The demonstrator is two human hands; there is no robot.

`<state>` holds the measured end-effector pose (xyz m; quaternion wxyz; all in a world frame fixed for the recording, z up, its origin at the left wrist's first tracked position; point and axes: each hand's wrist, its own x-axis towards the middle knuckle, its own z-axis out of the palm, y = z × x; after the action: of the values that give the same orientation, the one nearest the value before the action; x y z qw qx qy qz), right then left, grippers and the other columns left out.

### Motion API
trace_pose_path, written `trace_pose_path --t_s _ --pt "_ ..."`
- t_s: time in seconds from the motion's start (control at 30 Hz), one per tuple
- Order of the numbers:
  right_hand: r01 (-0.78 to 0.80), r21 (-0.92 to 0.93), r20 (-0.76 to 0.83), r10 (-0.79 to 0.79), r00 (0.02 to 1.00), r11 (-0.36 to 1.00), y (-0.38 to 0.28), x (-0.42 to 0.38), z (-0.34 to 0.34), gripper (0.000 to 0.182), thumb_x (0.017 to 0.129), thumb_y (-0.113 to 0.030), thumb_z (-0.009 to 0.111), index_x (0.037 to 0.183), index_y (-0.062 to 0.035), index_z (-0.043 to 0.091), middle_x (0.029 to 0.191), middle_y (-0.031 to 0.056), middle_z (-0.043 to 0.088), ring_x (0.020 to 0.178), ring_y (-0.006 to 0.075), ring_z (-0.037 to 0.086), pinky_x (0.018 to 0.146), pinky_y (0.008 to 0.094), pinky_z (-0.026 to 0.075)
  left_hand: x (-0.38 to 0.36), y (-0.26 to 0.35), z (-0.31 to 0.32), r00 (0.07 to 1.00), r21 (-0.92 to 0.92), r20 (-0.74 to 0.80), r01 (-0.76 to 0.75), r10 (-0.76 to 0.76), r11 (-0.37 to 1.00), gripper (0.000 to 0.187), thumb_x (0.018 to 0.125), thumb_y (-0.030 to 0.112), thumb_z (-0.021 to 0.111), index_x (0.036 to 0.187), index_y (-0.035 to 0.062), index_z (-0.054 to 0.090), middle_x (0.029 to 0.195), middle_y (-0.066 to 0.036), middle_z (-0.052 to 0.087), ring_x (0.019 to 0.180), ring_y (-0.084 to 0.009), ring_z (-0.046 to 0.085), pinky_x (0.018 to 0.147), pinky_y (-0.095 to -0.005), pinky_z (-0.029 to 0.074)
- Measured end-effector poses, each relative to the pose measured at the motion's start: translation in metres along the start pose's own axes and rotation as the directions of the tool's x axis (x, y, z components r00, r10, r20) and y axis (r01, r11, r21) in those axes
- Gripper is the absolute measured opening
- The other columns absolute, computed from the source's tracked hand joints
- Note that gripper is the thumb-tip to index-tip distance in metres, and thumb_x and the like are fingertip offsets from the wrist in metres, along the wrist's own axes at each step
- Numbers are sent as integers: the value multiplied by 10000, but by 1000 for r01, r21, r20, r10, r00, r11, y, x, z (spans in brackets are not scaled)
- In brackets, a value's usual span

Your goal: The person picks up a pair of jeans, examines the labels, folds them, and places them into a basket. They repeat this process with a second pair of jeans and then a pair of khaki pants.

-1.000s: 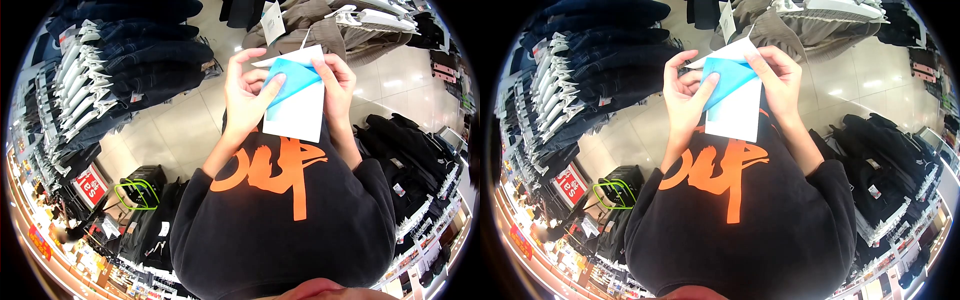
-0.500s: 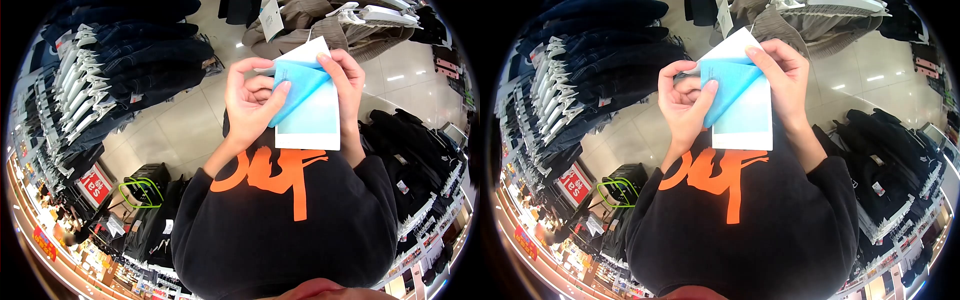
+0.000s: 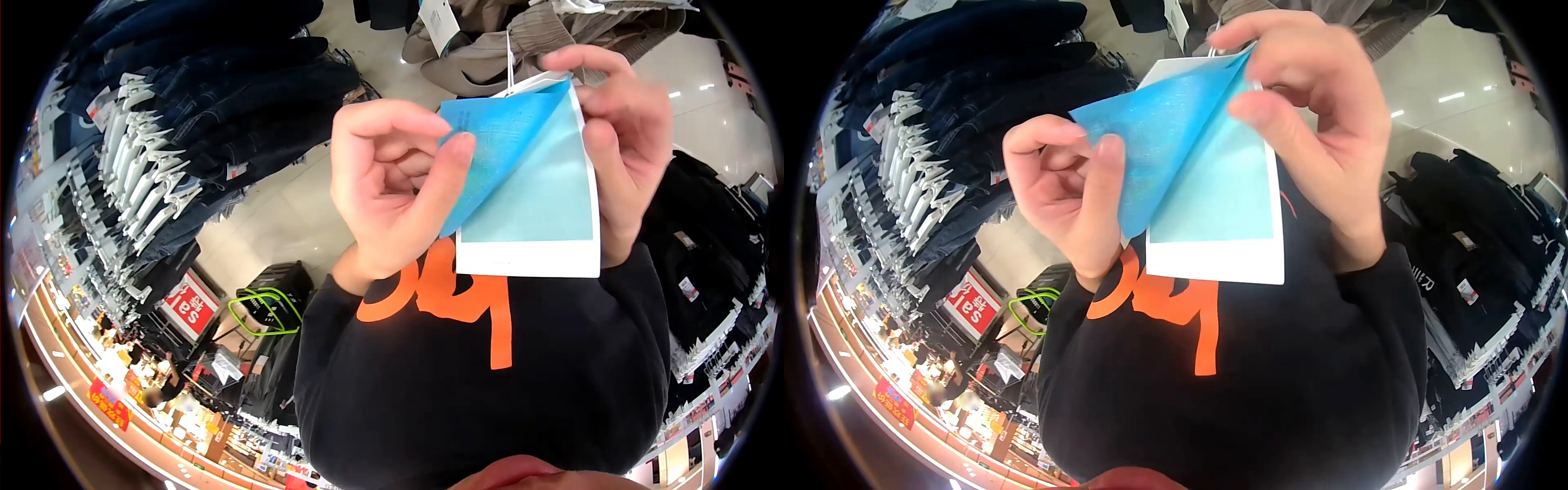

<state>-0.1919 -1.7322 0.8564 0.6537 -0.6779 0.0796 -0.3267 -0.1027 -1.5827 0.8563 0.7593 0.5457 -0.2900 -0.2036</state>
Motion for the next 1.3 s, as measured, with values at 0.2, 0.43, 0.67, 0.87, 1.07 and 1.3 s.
trace_pose_path --t_s 0.2,0.43,0.67,0.87,1.07,1.3 --pt "60 -344 301 50 952 937 -28 18 -20 155 773 -2 517 897 40 599 948 221 558 775 208 566 656 247 435 5 4 12 996 -70 -77 46 -51 996 325 754 -153 555 966 15 374 674 -30 529 506 6 432 457 -134 302" --pt "135 -278 459 8 888 951 -27 25 -32 221 704 40 468 871 78 608 964 259 535 744 220 556 647 251 436 7 3 14 995 -59 -100 9 -15 998 308 749 -134 573 940 7 376 641 -20 512 493 9 400 470 -136 297" --pt "115 -112 472 -49 880 987 -20 27 -40 302 657 46 482 938 91 580 979 273 544 775 252 567 696 301 454 8 -1 20 993 -27 -105 -59 56 998 317 736 -119 607 938 -5 390 641 -31 533 488 1 405 459 -139 302" --pt "127 -361 385 23 923 924 -24 30 -35 290 608 70 508 888 62 584 962 219 582 883 289 580 777 321 446 13 8 18 965 344 156 -251 208 905 170 672 -67 679 806 -24 582 731 -116 625 609 -143 595 532 -222 478" --pt "119 -268 435 10 900 956 -3 32 -54 214 605 81 525 810 34 569 988 217 577 893 274 603 773 317 473 15 15 24 756 459 531 -636 382 621 222 686 -48 649 880 -19 545 833 -165 643 719 -238 641 605 -289 538" --pt "45 64 318 -63 946 997 25 40 -74 146 634 127 584 670 -2 528 1007 193 591 889 225 613 734 304 508 17 -4 50 652 526 570 -757 500 387 139 705 59 625 822 12 566 786 -123 648 718 -237 634 601 -291 550"
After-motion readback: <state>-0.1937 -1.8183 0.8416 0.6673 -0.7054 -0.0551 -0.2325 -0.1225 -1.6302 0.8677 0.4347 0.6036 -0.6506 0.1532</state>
